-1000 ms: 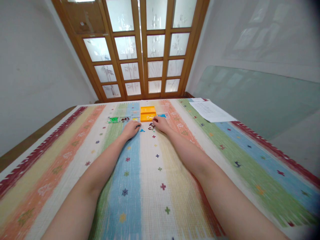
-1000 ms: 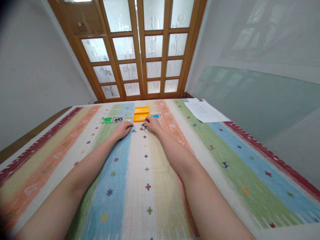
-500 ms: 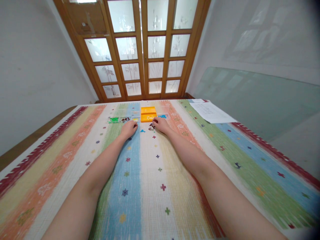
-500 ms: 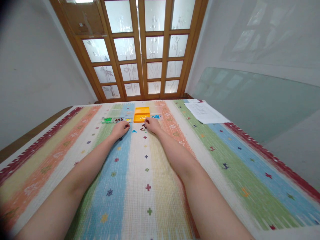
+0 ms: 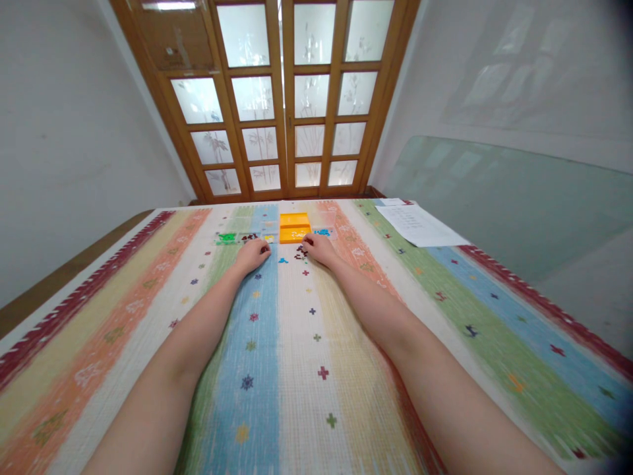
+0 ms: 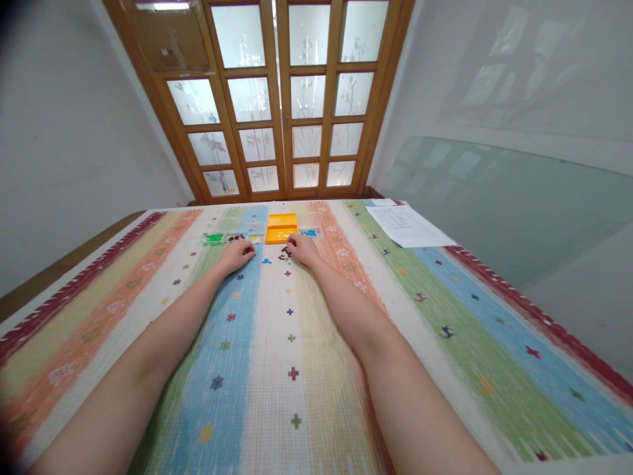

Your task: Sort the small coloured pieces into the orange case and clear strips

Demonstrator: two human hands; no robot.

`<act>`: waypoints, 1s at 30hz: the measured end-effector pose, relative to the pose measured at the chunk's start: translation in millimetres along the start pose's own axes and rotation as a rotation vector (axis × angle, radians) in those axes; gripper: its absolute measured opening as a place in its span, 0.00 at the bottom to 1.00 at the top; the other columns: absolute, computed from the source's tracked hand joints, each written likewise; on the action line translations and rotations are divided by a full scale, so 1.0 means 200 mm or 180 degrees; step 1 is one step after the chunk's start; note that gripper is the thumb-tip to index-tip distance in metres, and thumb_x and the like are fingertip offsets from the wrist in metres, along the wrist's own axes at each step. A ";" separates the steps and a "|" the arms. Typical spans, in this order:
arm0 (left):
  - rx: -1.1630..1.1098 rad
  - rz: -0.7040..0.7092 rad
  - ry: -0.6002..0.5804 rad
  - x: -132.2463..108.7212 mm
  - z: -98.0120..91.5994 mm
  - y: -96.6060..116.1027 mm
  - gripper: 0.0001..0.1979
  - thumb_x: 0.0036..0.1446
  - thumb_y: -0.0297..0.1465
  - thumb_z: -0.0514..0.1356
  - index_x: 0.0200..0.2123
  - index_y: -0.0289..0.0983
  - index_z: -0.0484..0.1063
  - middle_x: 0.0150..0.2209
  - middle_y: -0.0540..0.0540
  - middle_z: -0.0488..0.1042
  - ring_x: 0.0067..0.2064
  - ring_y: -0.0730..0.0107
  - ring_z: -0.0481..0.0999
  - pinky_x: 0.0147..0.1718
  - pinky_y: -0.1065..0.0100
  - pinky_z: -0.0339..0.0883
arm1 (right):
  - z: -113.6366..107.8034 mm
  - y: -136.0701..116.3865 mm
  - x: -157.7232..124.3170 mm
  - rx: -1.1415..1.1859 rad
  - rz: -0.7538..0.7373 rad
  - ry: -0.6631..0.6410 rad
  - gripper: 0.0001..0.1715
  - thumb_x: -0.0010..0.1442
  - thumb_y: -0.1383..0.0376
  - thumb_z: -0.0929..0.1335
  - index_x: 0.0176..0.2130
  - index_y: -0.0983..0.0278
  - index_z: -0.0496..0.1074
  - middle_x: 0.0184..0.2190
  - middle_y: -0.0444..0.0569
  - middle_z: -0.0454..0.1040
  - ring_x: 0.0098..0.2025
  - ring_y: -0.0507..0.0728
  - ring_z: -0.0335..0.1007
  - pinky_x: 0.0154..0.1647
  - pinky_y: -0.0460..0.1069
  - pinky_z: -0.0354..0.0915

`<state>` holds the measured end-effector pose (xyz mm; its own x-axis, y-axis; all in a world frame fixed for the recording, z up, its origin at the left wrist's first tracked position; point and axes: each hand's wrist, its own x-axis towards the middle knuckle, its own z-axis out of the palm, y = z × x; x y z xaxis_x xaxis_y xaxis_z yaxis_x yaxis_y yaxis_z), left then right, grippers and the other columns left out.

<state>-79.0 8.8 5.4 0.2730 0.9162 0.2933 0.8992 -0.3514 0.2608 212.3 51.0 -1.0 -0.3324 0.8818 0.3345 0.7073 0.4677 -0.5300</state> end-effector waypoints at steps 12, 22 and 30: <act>-0.1119 -0.0671 0.0677 0.01 0.01 -0.07 0.06 0.63 0.32 0.59 0.40 0.39 0.75 0.36 0.47 0.80 0.37 0.63 0.78 0.42 0.64 0.71 | 0.02 0.03 0.00 -0.0038 -0.0031 0.0052 0.10 0.70 0.65 0.68 0.40 0.61 0.80 0.39 0.49 0.83 0.42 0.58 0.77 0.41 0.47 0.62; -0.2322 -0.1912 0.2065 0.02 -0.08 -0.30 0.07 0.59 0.30 0.60 0.41 0.35 0.75 0.33 0.49 0.76 0.32 0.70 0.73 0.33 0.71 0.69 | 0.03 0.03 0.01 0.0030 -0.0039 0.0055 0.10 0.70 0.66 0.68 0.40 0.61 0.81 0.39 0.48 0.83 0.42 0.57 0.76 0.42 0.47 0.62; -0.3025 -0.2402 0.2323 -0.02 -0.15 -0.37 0.22 0.59 0.30 0.61 0.56 0.34 0.76 0.42 0.45 0.81 0.23 0.79 0.68 0.26 0.73 0.64 | 0.02 0.03 0.01 0.0019 -0.0113 0.0003 0.10 0.70 0.66 0.68 0.40 0.61 0.81 0.40 0.50 0.83 0.42 0.58 0.75 0.43 0.48 0.62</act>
<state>-157.9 25.0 12.1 -0.6611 0.7383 0.1334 0.0981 -0.0912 0.9910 213.0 54.8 -7.4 -0.3566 0.8646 0.3539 0.6913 0.4990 -0.5226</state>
